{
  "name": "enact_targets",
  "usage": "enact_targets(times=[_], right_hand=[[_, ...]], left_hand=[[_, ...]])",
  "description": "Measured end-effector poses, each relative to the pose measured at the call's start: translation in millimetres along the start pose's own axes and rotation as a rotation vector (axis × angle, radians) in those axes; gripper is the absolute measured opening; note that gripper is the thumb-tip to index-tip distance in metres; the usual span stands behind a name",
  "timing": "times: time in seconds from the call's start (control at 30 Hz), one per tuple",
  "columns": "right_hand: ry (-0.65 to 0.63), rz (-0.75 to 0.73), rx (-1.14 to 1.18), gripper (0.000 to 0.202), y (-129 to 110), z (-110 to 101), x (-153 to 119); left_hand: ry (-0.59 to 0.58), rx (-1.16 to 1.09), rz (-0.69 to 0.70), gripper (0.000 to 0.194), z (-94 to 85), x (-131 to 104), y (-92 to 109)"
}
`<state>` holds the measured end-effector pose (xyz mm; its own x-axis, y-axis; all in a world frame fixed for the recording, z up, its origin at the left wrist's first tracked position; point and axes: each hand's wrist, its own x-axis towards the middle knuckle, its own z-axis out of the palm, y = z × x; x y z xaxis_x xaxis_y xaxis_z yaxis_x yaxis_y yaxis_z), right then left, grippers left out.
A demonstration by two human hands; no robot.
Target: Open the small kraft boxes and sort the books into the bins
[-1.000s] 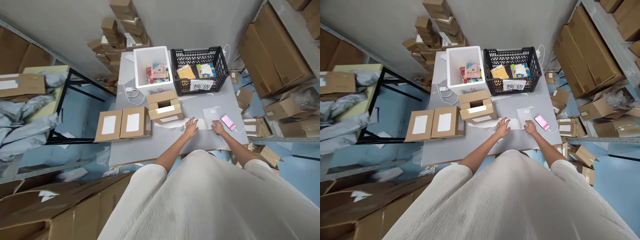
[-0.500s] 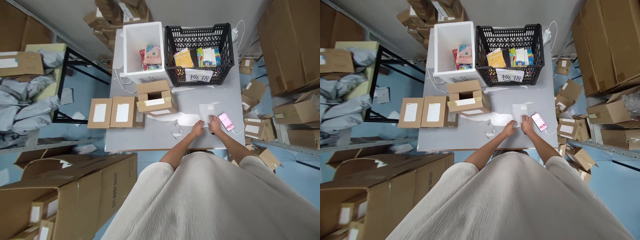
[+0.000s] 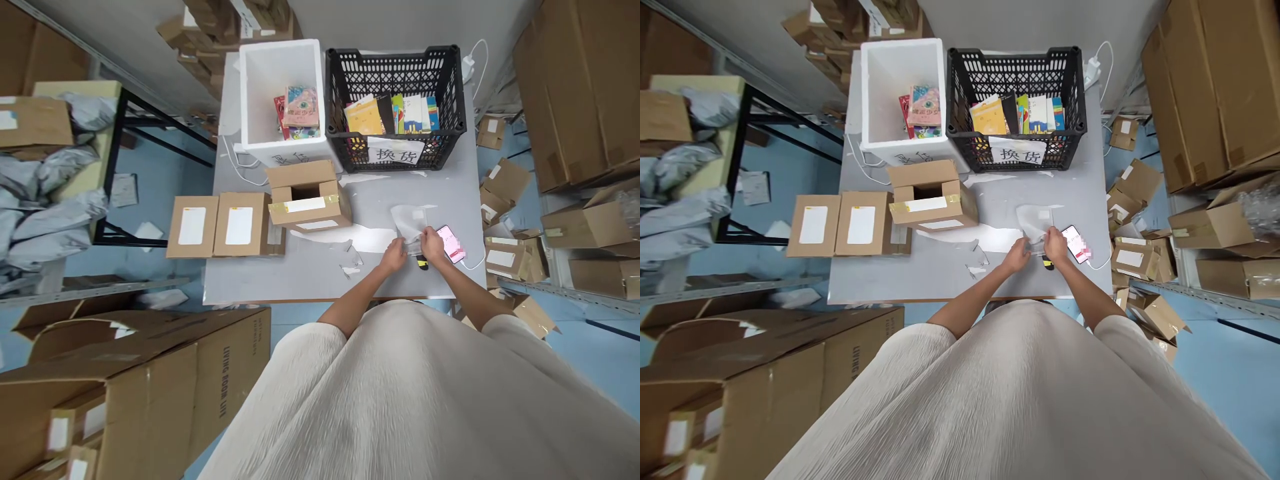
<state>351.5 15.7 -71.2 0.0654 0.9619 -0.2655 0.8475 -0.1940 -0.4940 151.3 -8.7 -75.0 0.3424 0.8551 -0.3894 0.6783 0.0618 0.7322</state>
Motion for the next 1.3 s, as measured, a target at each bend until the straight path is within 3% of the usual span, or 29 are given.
enact_targets(times=[0.17, 0.37, 0.5, 0.67, 0.9, 1.13, 1.3], right_hand=[[0.056, -0.044, 0.145, 0.033, -26.1, -14.3, -4.2], [0.012, -0.235, 0.176, 0.032, -79.7, -22.3, -13.8], [-0.053, -0.290, 0.177, 0.031, -109.8, -12.1, -19.2], [-0.042, -0.368, 0.010, 0.033, -120.5, -6.0, -20.8], [-0.113, -0.462, -0.388, 0.040, -87.5, -20.3, -16.6], [-0.214, -0.338, -0.386, 0.037, -60.2, 2.8, -13.9], [-0.241, -0.193, -0.330, 0.043, -51.1, 29.4, -9.5]], left_hand=[[0.111, -0.004, 0.021, 0.039, -22.7, -2.4, 11.5], [0.546, 0.040, -0.075, 0.038, -62.3, -19.8, 22.7], [0.641, 0.056, -0.103, 0.039, -84.3, -36.7, 22.2], [0.582, 0.046, -0.006, 0.044, -97.6, -54.2, 15.6], [0.461, 0.070, -0.007, 0.053, -95.0, -63.4, 0.2], [0.144, 0.223, -0.009, 0.054, -81.1, -64.9, -19.8], [-0.010, 0.310, 0.094, 0.055, -72.2, -64.8, -22.1]])
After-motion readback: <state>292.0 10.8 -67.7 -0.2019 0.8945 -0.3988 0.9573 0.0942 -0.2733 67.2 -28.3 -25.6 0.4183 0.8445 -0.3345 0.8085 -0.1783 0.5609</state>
